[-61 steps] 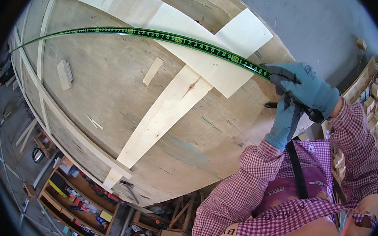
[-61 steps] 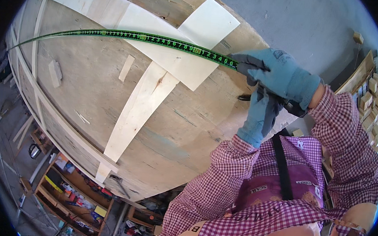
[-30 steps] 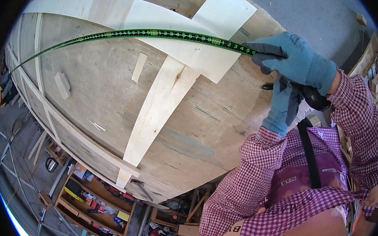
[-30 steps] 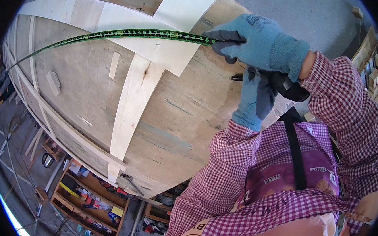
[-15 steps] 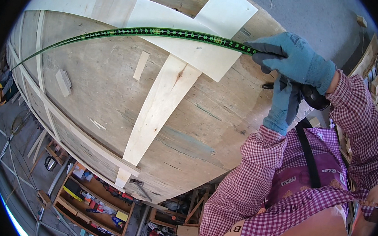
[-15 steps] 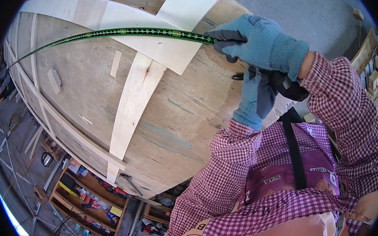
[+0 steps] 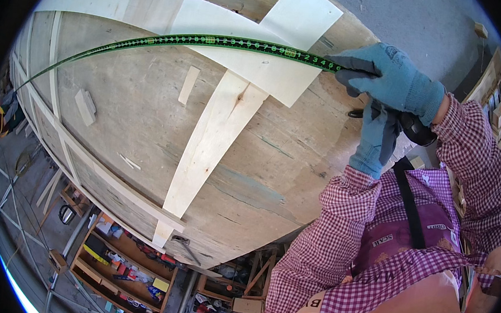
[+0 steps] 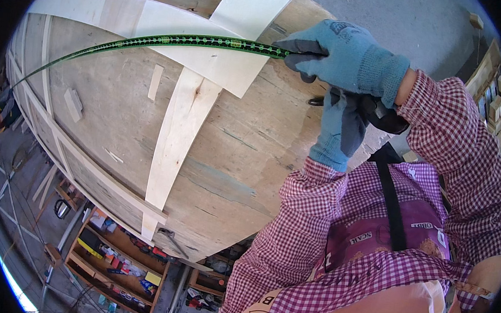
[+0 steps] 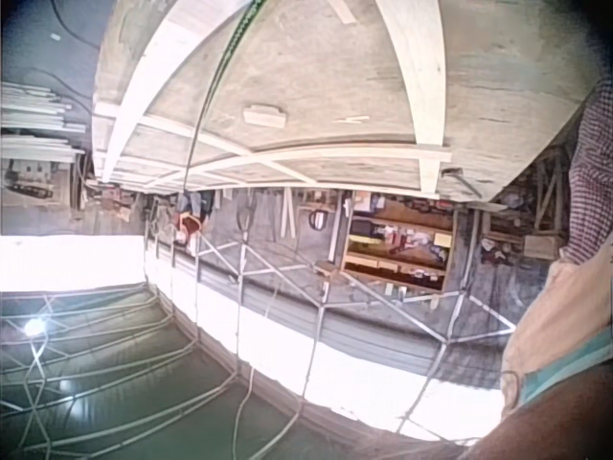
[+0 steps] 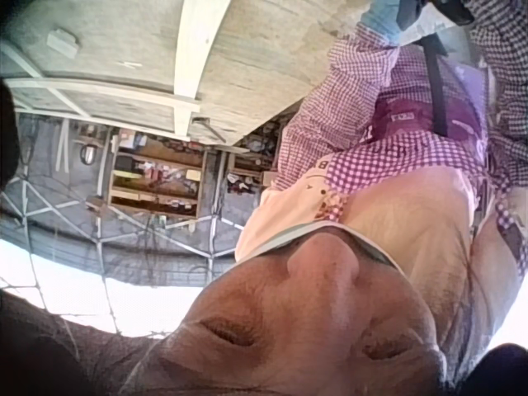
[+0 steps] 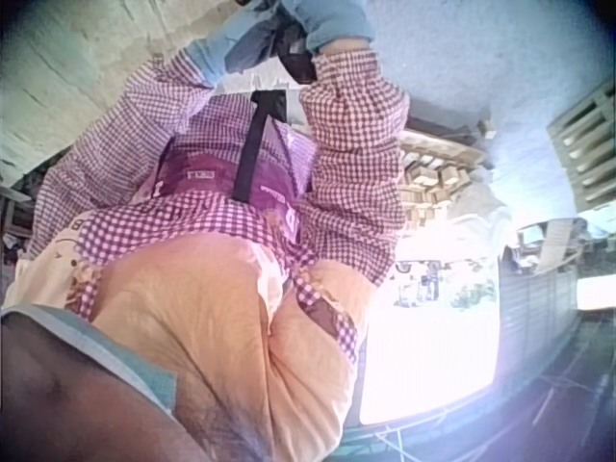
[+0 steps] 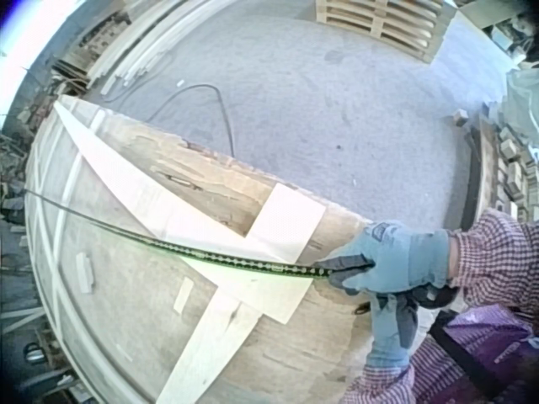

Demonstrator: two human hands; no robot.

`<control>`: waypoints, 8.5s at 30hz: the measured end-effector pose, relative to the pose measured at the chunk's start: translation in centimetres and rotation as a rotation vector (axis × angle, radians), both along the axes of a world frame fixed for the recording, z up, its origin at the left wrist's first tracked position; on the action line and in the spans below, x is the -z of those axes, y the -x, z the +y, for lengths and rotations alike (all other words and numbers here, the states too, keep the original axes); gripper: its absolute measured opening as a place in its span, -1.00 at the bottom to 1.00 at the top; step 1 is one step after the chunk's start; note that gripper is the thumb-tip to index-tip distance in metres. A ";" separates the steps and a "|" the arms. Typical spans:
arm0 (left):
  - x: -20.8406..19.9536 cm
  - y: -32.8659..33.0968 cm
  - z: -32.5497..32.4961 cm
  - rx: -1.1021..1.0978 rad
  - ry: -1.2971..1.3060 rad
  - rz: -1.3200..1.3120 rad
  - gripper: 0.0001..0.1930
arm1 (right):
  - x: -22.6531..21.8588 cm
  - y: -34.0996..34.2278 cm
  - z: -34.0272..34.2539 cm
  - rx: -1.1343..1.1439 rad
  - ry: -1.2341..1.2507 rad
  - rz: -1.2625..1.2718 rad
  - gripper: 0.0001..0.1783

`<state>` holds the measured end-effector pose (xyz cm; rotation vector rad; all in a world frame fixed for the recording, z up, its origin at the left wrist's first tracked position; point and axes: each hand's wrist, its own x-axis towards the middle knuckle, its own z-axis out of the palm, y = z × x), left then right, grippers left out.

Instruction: The person measures a wooden frame using a tape measure. They repeatedly extend the tape measure across different sections of the frame, hold it in place, and then retract it.

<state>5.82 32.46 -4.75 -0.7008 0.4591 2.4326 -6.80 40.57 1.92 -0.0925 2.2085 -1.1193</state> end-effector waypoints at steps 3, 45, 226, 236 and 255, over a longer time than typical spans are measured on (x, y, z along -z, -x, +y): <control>0.2 -0.2 -0.1 0.014 0.020 0.014 -0.61 | -0.2 0.0 -0.2 0.001 0.016 0.010 -0.56; -15.1 5.2 5.1 -0.207 0.472 -0.148 -0.52 | -14.5 14.9 7.8 -0.066 0.620 -0.598 -0.75; -15.1 264.0 -115.6 -2.304 0.421 -0.937 -0.43 | -16.3 266.9 -157.2 -2.116 -0.035 -0.136 -0.64; -9.9 264.4 -114.3 -2.316 0.191 -0.861 -0.59 | -13.1 269.4 -158.9 -2.133 0.140 0.023 -0.69; -5.7 262.9 -126.8 -1.656 1.058 -0.926 -0.65 | -7.6 273.1 -160.6 -2.201 -0.131 0.033 -0.42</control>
